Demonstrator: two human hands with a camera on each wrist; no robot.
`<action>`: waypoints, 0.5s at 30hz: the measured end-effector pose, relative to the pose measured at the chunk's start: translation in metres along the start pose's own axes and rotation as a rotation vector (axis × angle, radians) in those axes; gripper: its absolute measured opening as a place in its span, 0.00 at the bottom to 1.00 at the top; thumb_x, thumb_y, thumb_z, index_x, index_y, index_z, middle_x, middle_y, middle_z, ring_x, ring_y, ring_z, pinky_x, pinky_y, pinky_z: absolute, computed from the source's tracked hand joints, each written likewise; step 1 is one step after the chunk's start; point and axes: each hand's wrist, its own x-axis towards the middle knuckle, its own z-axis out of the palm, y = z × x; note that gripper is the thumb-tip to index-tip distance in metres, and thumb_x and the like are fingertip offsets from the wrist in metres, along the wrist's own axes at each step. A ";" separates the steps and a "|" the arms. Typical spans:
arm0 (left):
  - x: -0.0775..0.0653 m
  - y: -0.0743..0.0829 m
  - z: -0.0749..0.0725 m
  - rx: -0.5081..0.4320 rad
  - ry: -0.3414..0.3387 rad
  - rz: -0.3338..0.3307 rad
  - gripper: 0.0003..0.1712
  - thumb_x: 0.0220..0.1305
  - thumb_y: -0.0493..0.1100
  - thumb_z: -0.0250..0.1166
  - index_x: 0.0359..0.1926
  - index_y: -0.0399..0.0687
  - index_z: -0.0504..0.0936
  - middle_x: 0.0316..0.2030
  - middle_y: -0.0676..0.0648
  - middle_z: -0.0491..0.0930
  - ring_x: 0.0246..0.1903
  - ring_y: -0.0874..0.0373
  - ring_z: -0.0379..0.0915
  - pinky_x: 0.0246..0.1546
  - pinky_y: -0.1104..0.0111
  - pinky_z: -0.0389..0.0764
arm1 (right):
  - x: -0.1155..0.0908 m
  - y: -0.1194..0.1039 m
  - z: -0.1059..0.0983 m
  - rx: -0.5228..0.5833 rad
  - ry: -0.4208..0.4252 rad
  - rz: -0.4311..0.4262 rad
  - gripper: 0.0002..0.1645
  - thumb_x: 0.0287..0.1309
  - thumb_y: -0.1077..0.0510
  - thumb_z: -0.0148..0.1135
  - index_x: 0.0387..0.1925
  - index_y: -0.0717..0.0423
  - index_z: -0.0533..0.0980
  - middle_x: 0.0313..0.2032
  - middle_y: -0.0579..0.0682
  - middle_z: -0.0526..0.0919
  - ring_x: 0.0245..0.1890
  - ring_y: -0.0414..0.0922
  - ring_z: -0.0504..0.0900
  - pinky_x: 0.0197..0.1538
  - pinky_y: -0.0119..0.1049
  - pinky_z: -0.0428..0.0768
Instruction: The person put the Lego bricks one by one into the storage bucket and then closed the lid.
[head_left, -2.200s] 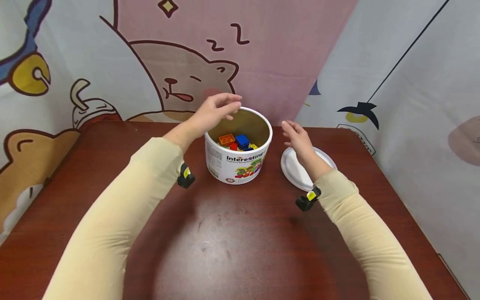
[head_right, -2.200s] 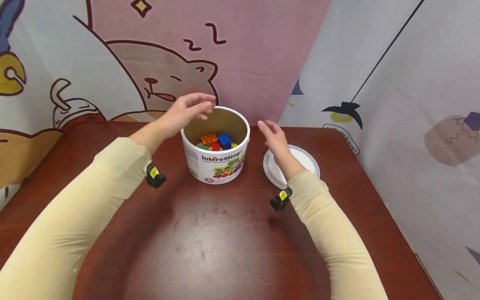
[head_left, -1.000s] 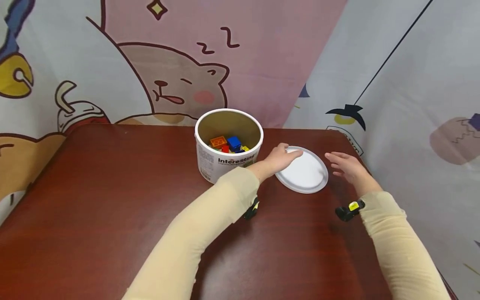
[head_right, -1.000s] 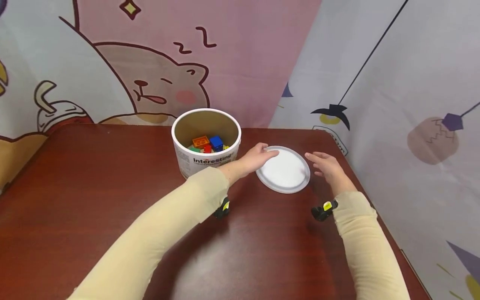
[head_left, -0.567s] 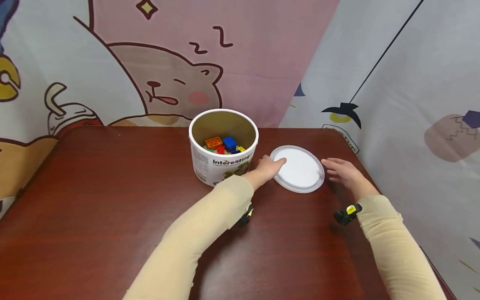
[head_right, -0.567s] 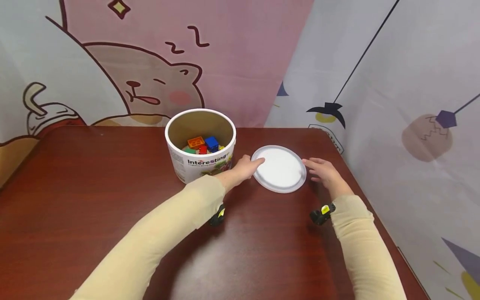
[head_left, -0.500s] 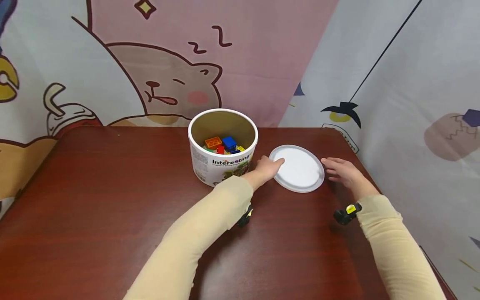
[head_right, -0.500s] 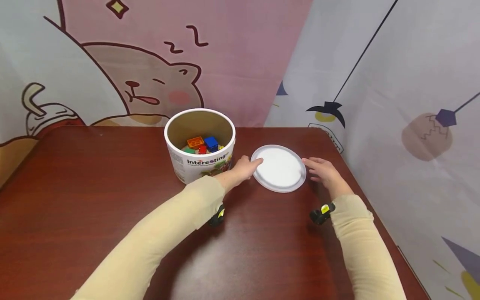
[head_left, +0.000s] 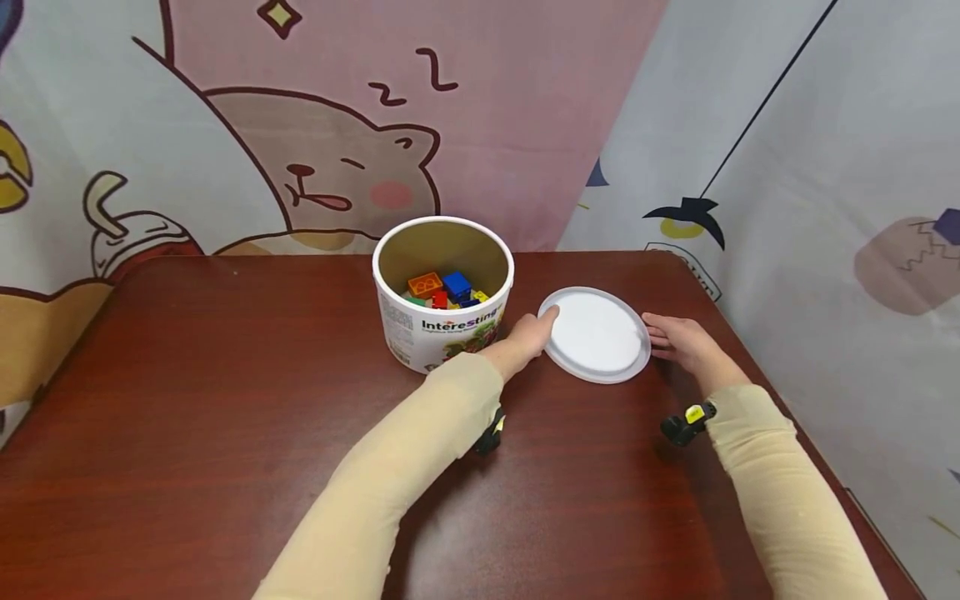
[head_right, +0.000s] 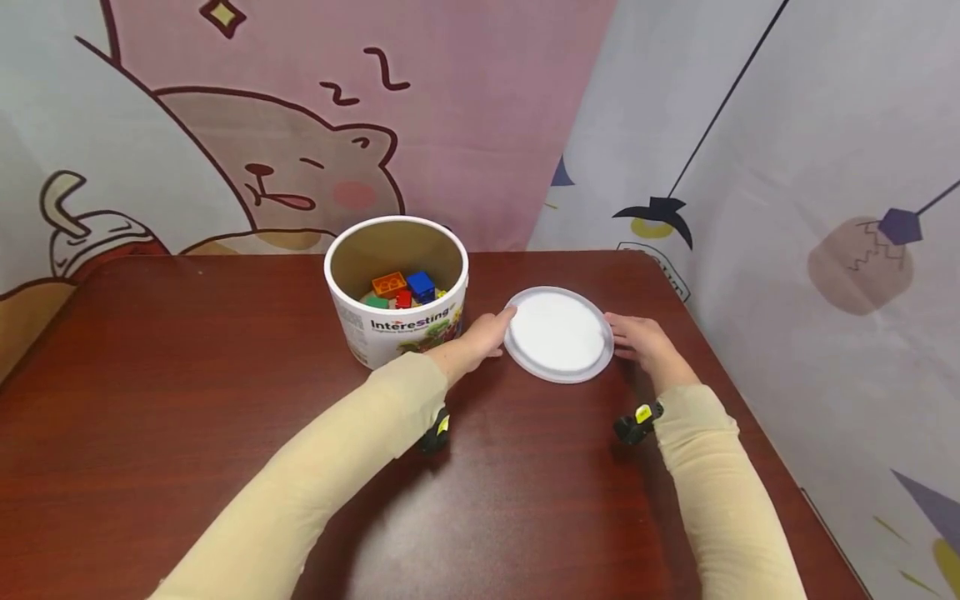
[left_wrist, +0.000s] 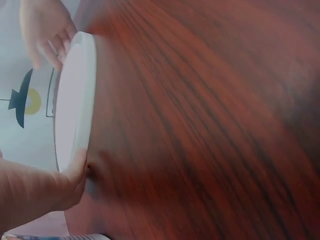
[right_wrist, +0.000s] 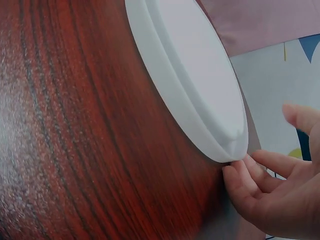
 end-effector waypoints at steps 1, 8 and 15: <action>0.010 -0.004 0.003 -0.032 -0.002 -0.006 0.47 0.62 0.69 0.48 0.65 0.32 0.61 0.58 0.39 0.69 0.45 0.49 0.76 0.47 0.64 0.76 | 0.000 0.000 0.000 0.010 0.005 -0.005 0.41 0.66 0.47 0.47 0.68 0.71 0.49 0.24 0.31 0.78 0.28 0.25 0.77 0.36 0.23 0.78; 0.065 -0.037 0.026 -0.209 0.004 -0.038 0.34 0.64 0.52 0.53 0.62 0.31 0.62 0.52 0.39 0.72 0.41 0.54 0.78 0.34 0.65 0.82 | 0.000 0.007 -0.001 -0.015 0.022 -0.053 0.32 0.69 0.57 0.43 0.66 0.75 0.52 0.22 0.28 0.75 0.27 0.26 0.76 0.34 0.22 0.77; -0.020 0.006 -0.004 -0.176 0.027 0.016 0.22 0.62 0.31 0.51 0.58 0.31 0.70 0.48 0.37 0.77 0.39 0.50 0.79 0.39 0.68 0.81 | -0.006 0.005 -0.010 0.032 0.017 -0.024 0.11 0.67 0.57 0.47 0.48 0.56 0.71 0.24 0.30 0.76 0.28 0.29 0.76 0.36 0.23 0.78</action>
